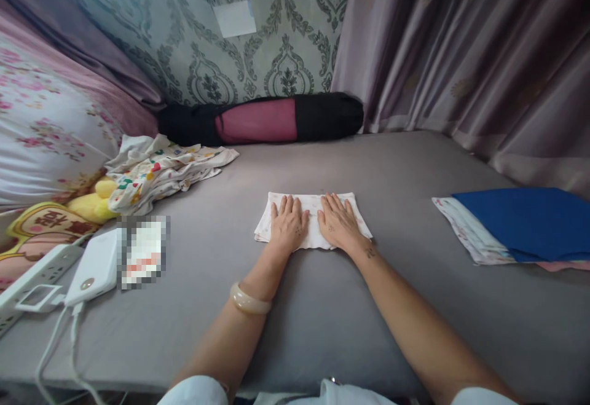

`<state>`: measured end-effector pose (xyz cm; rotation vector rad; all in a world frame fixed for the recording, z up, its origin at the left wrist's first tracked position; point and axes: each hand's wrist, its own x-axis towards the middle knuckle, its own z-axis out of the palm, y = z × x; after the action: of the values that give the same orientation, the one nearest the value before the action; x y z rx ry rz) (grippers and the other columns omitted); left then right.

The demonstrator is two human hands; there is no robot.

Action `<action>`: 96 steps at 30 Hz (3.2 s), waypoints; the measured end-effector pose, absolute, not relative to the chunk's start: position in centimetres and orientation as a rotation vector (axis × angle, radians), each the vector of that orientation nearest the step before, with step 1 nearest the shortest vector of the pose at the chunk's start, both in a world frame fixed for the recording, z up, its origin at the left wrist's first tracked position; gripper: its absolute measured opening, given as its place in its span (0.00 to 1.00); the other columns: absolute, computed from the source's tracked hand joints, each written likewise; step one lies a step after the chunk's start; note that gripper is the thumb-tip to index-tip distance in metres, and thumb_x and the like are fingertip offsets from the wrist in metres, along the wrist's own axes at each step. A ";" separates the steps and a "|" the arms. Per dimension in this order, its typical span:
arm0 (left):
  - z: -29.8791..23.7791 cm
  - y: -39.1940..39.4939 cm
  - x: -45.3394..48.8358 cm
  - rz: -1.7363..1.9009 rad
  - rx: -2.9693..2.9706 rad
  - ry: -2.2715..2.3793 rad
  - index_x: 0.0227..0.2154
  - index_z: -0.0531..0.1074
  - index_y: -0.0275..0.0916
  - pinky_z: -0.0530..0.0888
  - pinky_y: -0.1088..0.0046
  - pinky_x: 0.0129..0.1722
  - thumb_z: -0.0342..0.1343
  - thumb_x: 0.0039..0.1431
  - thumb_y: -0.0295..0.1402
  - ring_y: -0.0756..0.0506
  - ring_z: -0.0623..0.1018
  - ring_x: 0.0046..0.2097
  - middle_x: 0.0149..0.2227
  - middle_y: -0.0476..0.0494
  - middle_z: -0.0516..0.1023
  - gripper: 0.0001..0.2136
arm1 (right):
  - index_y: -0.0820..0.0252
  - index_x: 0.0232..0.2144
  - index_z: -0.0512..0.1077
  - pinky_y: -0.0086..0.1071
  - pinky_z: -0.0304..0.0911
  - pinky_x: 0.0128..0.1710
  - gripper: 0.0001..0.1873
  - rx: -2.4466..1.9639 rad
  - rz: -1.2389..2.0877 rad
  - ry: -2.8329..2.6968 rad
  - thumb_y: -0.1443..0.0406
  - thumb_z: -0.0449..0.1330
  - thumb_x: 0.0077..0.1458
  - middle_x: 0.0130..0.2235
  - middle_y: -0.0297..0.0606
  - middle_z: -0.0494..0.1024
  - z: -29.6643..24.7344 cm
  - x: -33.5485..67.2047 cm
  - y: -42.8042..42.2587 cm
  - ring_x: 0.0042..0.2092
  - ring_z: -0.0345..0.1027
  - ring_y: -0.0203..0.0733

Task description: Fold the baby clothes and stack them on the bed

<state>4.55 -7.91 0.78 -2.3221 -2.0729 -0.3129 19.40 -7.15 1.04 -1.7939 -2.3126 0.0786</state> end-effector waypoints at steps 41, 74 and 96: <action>1.3 -7.4 2.2 -0.357 -2.108 -2.284 0.62 0.60 0.30 0.48 0.44 0.66 0.33 0.69 0.41 0.37 0.56 0.68 0.66 0.31 0.59 0.27 | 0.77 0.64 0.55 0.51 0.38 0.66 0.33 -2.034 0.035 -2.165 0.59 0.36 0.66 0.67 0.54 0.54 1.0 21.8 -6.6 0.69 0.43 0.53; 1.4 -7.4 0.6 -0.530 -2.027 -2.306 0.58 0.63 0.33 0.61 0.52 0.61 0.42 0.67 0.38 0.35 0.64 0.64 0.62 0.31 0.67 0.21 | 0.77 0.65 0.52 0.48 0.40 0.66 0.34 -2.065 0.092 -2.211 0.57 0.36 0.67 0.68 0.53 0.51 1.1 22.6 -6.4 0.69 0.42 0.52; 1.4 -6.9 -0.2 -0.523 -1.991 -2.344 0.54 0.66 0.33 0.69 0.63 0.51 0.44 0.66 0.34 0.38 0.74 0.53 0.51 0.32 0.75 0.18 | 0.78 0.64 0.55 0.48 0.38 0.66 0.34 -1.876 0.043 -2.298 0.55 0.39 0.67 0.67 0.54 0.54 0.1 20.7 -6.8 0.68 0.44 0.53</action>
<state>-0.16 -6.88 1.42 -1.9906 -2.3441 -0.5228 20.73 -6.81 0.07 -1.8764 -2.2983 0.0434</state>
